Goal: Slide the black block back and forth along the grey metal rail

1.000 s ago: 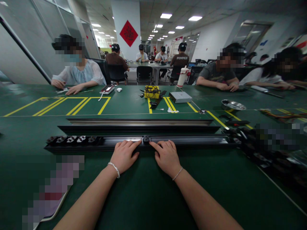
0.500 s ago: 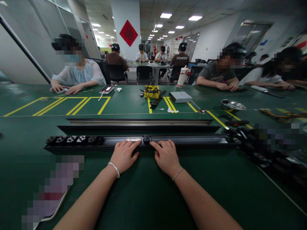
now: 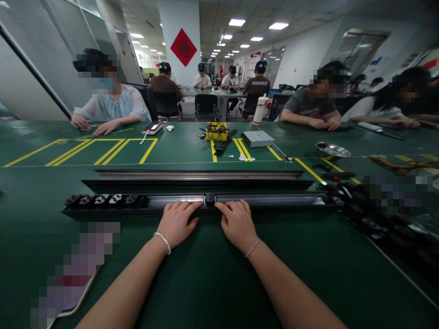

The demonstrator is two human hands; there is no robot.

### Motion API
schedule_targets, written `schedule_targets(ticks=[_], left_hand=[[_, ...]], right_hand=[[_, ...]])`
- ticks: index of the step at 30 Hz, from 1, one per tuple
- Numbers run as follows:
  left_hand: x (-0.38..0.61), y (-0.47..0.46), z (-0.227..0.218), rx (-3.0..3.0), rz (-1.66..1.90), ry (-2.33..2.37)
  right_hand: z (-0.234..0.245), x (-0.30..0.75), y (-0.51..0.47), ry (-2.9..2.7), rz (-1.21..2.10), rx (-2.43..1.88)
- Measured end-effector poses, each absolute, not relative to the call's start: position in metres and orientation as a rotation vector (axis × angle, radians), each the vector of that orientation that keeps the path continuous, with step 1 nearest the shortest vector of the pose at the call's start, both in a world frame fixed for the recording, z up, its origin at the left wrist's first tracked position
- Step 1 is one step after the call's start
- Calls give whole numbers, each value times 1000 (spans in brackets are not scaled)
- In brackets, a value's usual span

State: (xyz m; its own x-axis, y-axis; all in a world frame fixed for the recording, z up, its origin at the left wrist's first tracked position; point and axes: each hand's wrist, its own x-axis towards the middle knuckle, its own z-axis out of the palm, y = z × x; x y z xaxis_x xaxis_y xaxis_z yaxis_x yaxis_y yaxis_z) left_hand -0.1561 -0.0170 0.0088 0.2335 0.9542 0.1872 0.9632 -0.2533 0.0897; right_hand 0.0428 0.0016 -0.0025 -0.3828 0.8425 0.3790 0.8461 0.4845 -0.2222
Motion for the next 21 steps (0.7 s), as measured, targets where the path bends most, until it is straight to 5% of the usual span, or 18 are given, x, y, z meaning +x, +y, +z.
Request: schedule_targets(ticks=[21], left_hand=[[-157, -16, 7, -2442, -289, -1883]], right_hand=[[-5, 43, 2, -2263, 3, -1375]])
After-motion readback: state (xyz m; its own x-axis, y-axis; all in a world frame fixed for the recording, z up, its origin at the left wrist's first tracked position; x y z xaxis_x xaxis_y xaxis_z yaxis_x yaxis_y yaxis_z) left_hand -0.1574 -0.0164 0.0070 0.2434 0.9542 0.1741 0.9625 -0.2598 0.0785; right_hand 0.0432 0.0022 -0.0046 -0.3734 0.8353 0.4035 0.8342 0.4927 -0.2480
